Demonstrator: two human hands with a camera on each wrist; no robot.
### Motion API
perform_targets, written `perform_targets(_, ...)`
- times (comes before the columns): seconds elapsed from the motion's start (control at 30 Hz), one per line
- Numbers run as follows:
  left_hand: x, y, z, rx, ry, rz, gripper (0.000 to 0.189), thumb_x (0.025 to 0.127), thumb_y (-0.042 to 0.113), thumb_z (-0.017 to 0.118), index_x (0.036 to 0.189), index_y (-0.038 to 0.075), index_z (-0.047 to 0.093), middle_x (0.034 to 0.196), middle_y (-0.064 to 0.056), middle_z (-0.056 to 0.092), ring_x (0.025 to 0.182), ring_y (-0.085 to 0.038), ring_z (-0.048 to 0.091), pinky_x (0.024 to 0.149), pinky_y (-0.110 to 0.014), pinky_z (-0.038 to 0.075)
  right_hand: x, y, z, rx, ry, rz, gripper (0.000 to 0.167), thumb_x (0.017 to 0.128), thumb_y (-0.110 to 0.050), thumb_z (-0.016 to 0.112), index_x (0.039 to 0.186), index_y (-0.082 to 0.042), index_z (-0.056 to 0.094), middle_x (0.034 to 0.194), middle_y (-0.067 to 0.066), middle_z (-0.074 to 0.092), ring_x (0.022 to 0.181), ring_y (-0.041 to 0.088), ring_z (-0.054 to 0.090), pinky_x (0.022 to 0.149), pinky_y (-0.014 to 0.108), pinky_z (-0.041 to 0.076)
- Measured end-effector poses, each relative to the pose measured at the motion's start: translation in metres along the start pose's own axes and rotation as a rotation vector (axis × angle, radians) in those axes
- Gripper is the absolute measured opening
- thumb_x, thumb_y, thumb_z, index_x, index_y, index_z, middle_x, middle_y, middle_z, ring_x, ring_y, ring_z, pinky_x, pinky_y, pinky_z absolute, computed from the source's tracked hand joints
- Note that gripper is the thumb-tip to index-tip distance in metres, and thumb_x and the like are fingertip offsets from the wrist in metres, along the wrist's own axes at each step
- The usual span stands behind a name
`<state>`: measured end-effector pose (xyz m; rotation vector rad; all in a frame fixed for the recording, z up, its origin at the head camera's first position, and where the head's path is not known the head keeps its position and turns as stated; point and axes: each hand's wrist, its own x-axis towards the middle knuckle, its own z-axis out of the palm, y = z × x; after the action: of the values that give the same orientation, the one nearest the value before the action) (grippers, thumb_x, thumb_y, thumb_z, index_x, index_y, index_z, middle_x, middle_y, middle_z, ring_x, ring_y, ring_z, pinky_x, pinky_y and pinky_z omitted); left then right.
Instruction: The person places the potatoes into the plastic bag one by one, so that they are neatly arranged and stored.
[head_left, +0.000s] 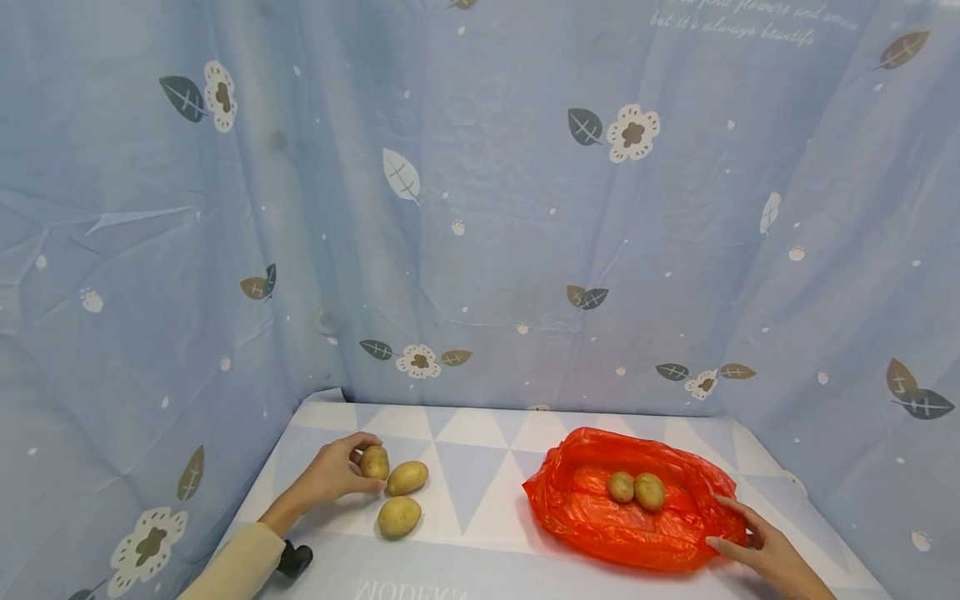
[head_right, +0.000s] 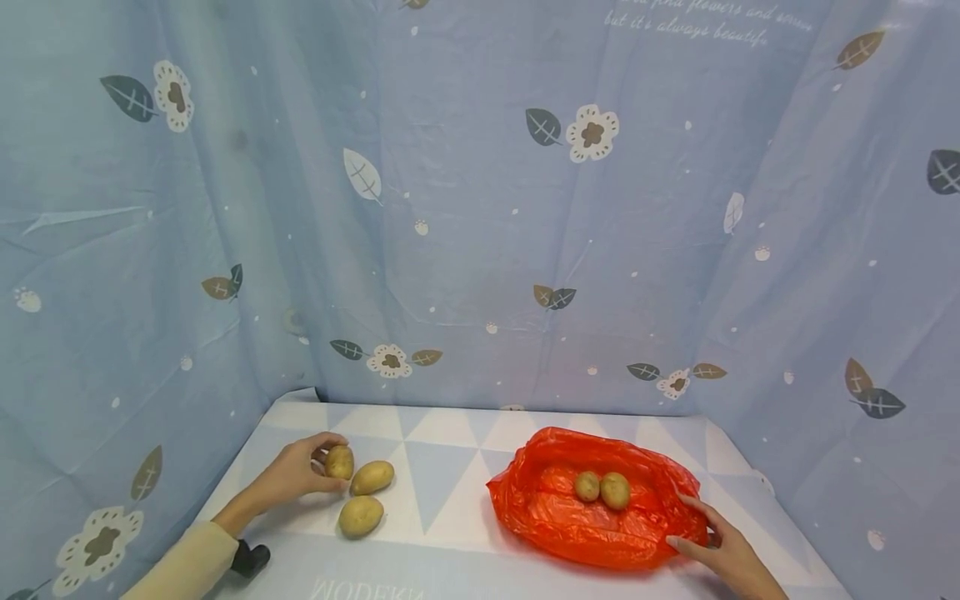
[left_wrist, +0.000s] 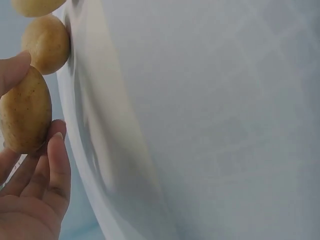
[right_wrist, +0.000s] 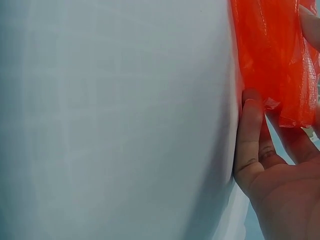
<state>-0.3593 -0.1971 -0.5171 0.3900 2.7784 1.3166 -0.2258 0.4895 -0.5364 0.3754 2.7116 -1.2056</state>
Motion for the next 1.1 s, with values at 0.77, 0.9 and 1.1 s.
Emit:
perform_targets(0.77, 0.001, 0.032, 0.01, -0.055, -0.031, 0.151, 0.067, 0.072, 0.027, 0.096, 0.129, 0.013, 0.064, 0.107, 0.0, 0.066, 0.096, -0.02, 0.062, 0.075, -0.028, 0.056, -0.002, 0.0, 0.002, 0.005, 0.005, 0.004, 0.093, 0.093, -0.045, 0.075, 0.156, 0.004, 0.027, 0.151, 0.045, 0.022, 0.125, 0.057, 0.045, 0.091, 0.051, 0.057)
perform_targets(0.9, 0.001, 0.038, 0.013, -0.074, -0.045, 0.18, 0.066, 0.073, 0.026, 0.096, 0.129, 0.014, 0.064, 0.108, 0.0, 0.066, 0.096, -0.021, 0.062, 0.075, -0.028, 0.057, -0.002, 0.0, 0.002, 0.002, 0.0, 0.007, 0.095, 0.092, -0.048, 0.075, 0.155, 0.004, 0.027, 0.151, 0.046, 0.022, 0.125, 0.057, 0.046, 0.09, 0.051, 0.057)
perform_targets(1.1, 0.003, 0.046, 0.019, -0.095, -0.064, 0.183, 0.066, 0.073, 0.027, 0.095, 0.13, 0.017, 0.063, 0.11, 0.0, 0.066, 0.096, -0.02, 0.062, 0.076, -0.029, 0.056, -0.004, -0.004, 0.001, 0.011, -0.004, 0.015, 0.097, 0.091, -0.049, 0.076, 0.156, 0.003, 0.026, 0.152, 0.044, 0.022, 0.123, 0.054, 0.047, 0.091, 0.05, 0.057)
